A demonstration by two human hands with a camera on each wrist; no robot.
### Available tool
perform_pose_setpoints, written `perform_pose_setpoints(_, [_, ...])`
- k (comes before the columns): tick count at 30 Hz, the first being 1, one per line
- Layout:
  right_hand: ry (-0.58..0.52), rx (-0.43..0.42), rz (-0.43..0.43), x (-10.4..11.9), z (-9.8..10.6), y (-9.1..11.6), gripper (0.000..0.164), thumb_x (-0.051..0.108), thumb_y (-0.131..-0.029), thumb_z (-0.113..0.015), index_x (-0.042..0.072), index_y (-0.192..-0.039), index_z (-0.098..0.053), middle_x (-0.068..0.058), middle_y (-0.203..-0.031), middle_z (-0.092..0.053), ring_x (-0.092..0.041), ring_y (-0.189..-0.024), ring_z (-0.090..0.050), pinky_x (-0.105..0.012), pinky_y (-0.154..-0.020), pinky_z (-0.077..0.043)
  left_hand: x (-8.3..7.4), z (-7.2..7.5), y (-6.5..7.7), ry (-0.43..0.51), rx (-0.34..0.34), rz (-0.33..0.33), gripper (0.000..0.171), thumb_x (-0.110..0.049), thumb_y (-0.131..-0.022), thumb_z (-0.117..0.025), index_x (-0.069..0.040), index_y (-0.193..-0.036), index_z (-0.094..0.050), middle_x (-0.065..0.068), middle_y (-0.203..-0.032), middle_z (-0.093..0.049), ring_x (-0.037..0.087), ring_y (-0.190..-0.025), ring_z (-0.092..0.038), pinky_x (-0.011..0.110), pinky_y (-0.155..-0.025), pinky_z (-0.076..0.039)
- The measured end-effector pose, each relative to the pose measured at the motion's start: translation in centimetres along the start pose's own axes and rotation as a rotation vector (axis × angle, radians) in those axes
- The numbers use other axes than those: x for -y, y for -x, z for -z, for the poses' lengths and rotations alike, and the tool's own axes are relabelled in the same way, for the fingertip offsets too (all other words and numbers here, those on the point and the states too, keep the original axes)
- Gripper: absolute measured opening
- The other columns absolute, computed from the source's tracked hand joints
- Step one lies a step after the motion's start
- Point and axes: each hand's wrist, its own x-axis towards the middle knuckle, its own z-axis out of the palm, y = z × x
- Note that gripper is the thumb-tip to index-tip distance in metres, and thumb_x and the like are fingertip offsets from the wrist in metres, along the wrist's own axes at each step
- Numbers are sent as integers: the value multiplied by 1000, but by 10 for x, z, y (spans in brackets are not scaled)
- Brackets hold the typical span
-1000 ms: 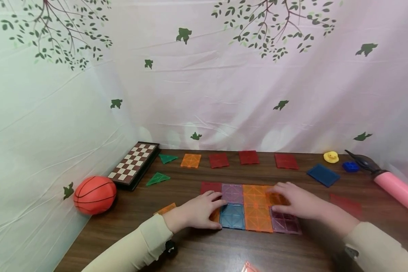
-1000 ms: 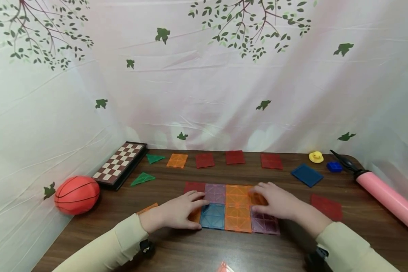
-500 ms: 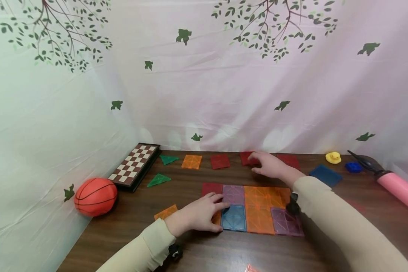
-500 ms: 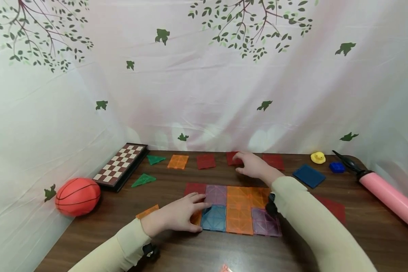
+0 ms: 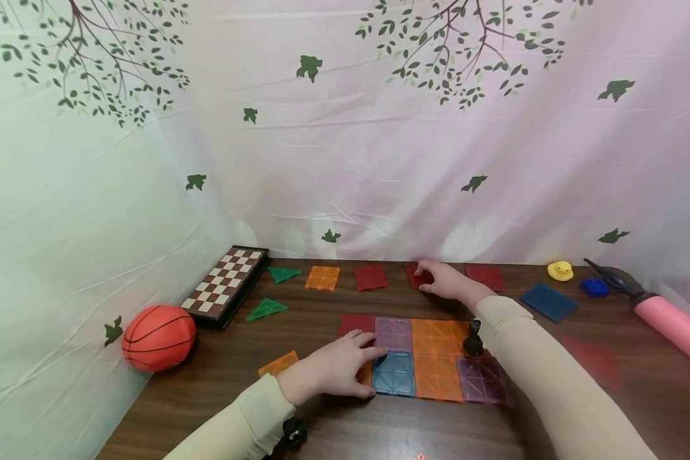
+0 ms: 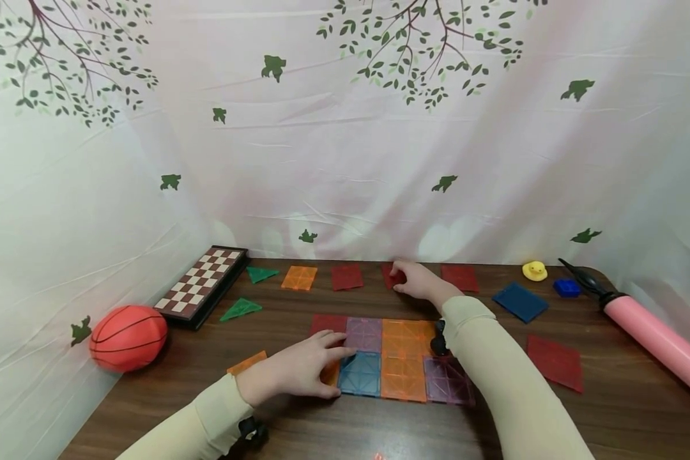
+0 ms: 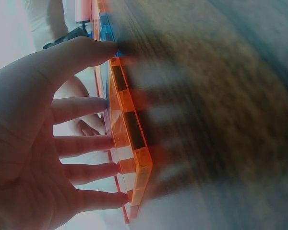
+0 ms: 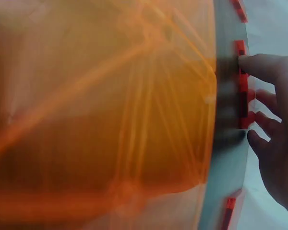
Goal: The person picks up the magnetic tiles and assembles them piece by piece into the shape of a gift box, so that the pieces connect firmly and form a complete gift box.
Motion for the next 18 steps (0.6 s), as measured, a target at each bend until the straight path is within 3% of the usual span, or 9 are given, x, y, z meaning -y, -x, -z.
perform_pose_setpoints(5, [-5,59,-30,4,6,11,25,21,-88,-82,12,-102,-63,-12,-110,-60,-32,-100,-55,-52,-92,-47,1,-1,0,8,-3,-3,71,-49,-88,-77,-22,-150,-54,11,-155,-43,30,-142,-39,37,-110,-41])
perform_pose_setpoints(12, [-37,110,-31,19,8,33,27,25,-92,-78,15,-116,-68,-20,-133,-55,-43,-122,-51,-60,-105,-40,1,-1,0,11,-10,-5,70,-48,-88,-77,-22,-149,-55,11,-155,-44,30,-141,-40,37,-110,-41])
perform_pose_setpoints(18, [-68,124,13,24,7,48,28,19,-95,-74,14,-122,-69,-21,-137,-54,-45,-127,-48,-62,-107,-37,1,-3,-1,-1,-20,-18,70,-48,-88,-77,-22,-149,-55,11,-154,-44,30,-140,-41,36,-110,-41])
